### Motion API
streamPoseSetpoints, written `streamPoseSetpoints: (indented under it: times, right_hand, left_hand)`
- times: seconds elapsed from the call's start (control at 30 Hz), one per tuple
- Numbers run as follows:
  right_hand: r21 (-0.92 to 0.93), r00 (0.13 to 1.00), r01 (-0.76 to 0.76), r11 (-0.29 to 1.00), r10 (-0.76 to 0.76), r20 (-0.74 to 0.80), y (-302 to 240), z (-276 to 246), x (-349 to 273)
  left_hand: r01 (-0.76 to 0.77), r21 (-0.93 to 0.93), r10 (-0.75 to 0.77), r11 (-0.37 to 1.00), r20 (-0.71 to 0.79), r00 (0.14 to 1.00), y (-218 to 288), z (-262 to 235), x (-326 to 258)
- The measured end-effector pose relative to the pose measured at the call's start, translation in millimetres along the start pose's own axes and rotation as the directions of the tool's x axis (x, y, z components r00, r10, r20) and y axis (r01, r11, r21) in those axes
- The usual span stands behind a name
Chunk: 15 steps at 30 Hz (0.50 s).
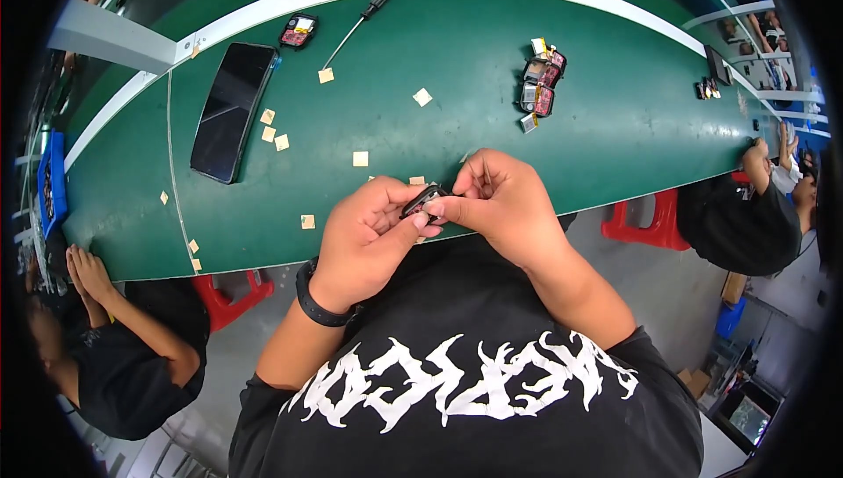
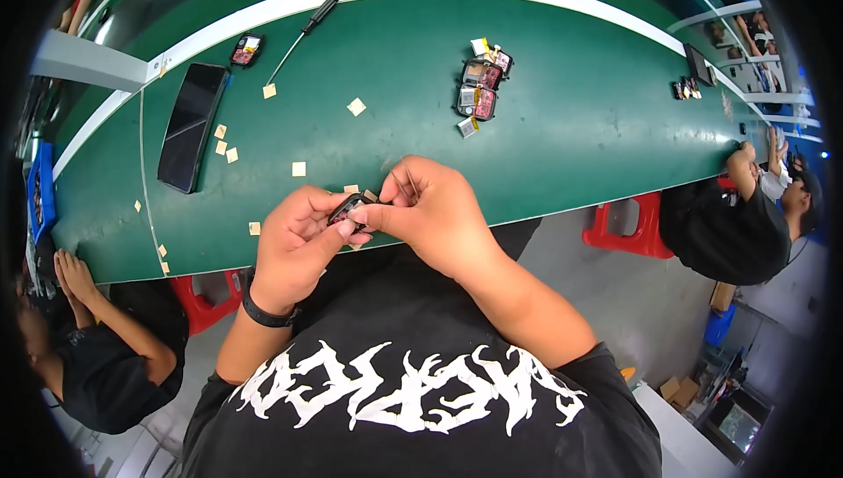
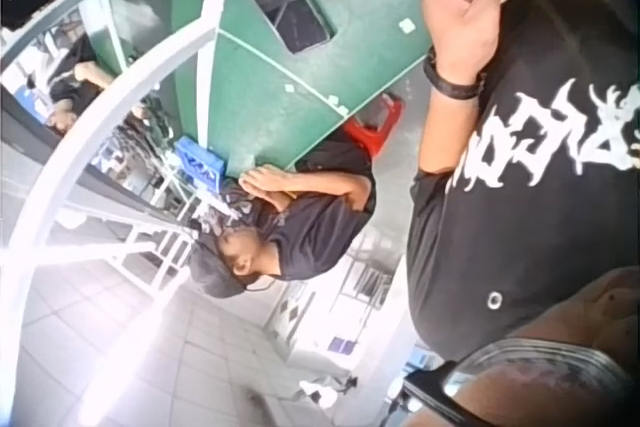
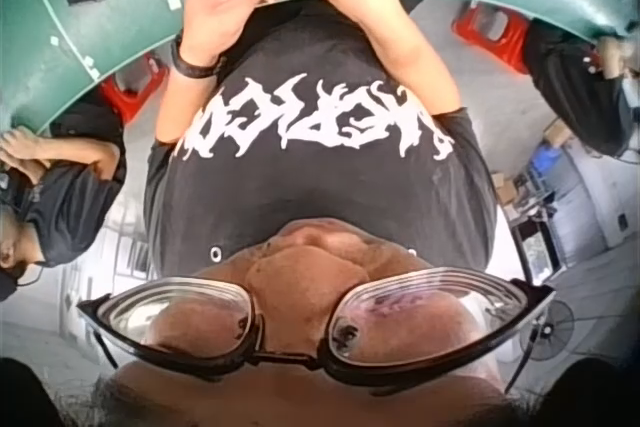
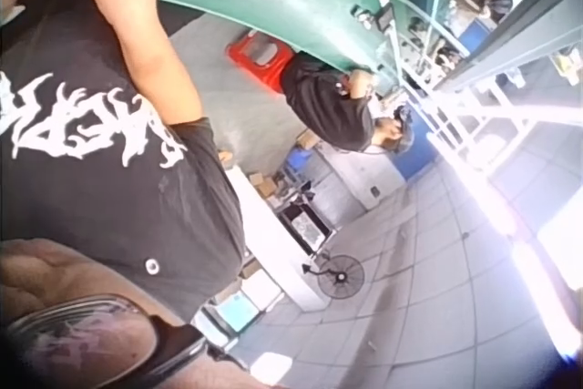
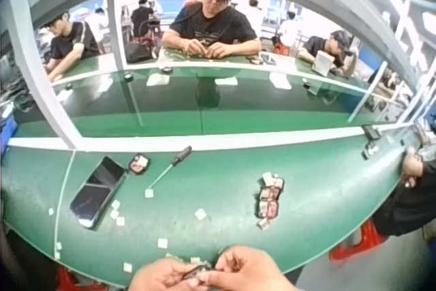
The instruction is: Assembling small electronic components including circuit boards and batteries into plastic housings.
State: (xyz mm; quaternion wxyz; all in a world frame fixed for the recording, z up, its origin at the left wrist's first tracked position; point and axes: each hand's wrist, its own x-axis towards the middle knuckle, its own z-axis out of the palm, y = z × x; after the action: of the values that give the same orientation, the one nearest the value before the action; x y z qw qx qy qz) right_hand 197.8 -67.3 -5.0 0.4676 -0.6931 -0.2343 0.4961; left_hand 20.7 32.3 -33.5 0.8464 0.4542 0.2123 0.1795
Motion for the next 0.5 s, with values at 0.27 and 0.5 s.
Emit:
streamPoseSetpoints:
  times: [0.27, 0.5]
  right_hand:
    - [0.12, 0.992, -0.032, 0.992, 0.016, 0.128, -3.8, 0.6, 7.6]
    - [0.213, 0.997, -0.028, 0.977, 0.013, 0.07, 6.2, -12.2, -4.5]
  left_hand:
    - [0.038, -0.006, -0.038, 0.999, -0.002, 0.999, 7.7, -6.8, 2.2]
    - [-0.062, -0.188, 0.027, 0.98, -0.182, 0.983, 5.1, 3.9, -4.4]
